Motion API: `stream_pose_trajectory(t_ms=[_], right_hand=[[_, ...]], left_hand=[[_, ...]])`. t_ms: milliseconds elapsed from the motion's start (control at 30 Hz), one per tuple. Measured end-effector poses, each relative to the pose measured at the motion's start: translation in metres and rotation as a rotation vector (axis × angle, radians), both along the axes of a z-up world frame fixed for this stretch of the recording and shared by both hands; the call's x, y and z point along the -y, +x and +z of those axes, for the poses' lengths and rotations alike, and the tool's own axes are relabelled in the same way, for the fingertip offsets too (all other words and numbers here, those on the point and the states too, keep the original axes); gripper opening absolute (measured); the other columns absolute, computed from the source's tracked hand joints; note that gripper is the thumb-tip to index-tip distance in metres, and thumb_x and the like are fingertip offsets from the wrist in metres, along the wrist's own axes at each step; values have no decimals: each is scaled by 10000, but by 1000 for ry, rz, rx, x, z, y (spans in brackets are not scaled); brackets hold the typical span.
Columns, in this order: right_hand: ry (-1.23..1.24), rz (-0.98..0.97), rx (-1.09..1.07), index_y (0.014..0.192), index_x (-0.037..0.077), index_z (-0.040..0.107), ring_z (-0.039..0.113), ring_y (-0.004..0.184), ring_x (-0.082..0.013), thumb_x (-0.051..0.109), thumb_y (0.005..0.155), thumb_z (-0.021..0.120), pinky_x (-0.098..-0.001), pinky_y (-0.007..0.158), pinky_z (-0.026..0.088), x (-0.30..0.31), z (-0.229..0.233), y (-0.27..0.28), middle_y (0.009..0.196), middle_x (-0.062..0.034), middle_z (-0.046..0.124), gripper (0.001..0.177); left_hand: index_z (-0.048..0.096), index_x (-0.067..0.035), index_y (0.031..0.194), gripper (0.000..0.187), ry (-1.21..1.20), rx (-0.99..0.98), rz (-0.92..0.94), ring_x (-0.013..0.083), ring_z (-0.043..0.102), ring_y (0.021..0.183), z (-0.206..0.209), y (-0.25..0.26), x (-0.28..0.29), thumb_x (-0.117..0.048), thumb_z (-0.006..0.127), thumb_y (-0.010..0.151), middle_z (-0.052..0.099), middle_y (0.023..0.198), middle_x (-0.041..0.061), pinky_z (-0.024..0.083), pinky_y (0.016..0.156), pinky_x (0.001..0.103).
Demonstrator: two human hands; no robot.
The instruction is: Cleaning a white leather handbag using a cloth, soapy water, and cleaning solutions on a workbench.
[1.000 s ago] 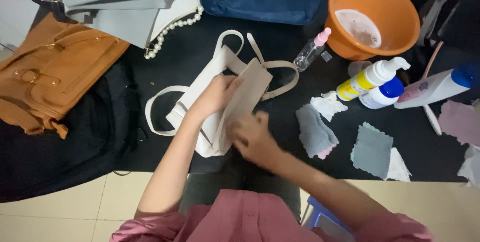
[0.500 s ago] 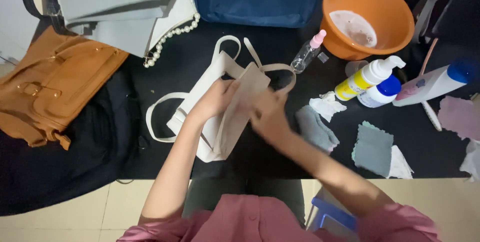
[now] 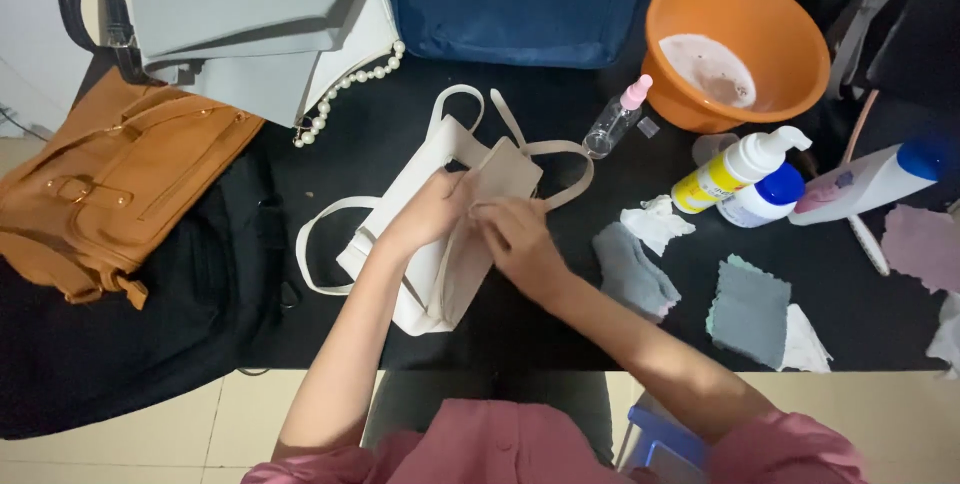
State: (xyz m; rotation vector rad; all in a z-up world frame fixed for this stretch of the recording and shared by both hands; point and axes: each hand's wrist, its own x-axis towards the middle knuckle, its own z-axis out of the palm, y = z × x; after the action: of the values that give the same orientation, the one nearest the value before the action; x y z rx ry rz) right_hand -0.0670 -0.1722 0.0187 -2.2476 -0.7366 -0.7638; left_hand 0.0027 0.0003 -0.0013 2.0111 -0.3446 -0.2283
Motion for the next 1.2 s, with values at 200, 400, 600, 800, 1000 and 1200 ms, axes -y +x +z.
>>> stream_pose_trajectory(t_ms=[200,400,600,800,1000,1200], right_hand=[[-128,-137,211,1030,107,691,666,999,-218,29,914,729,-379,978,425,41,-15,72,975,-25,674,145],[-50,18,113,985,76,711,665,939,-309,-2,880,746,-443,903,466,7,7,10,939,-104,691,135],[-108,-124,176,990,32,719,685,934,-303,30,934,746,-441,910,487,29,-5,67,924,-104,707,62],[-33,-6,102,1020,71,717,677,967,-226,21,918,728,-386,953,471,12,2,26,960,-38,696,114],[-140,-70,150,1036,114,719,671,998,-177,51,924,743,-355,958,427,39,2,55,995,14,703,131],[-80,-7,103,981,92,692,659,940,-226,31,908,732,-391,922,441,18,-1,20,933,-18,667,103]], left_hand=[[743,66,1007,473,18,-35,-3,250,654,635,2,-5,-2,-267,419,1095,687,713,213,558,598,389],[744,75,1060,472,-2,-50,-1,253,675,692,-13,5,0,-243,398,1104,679,744,190,568,618,375],[716,67,1187,456,-1,-89,-5,319,729,922,-6,-3,-2,-242,389,1108,737,973,282,581,822,443],[708,74,1209,436,6,-55,2,364,721,992,7,-6,-2,-201,392,1088,729,1038,295,578,860,484],[735,85,1030,396,-15,9,-38,324,711,817,0,-6,-3,-201,462,1064,717,850,265,580,780,457],[726,81,892,436,-66,3,-12,238,644,681,10,-8,-4,-193,438,1070,668,711,212,581,715,417]])
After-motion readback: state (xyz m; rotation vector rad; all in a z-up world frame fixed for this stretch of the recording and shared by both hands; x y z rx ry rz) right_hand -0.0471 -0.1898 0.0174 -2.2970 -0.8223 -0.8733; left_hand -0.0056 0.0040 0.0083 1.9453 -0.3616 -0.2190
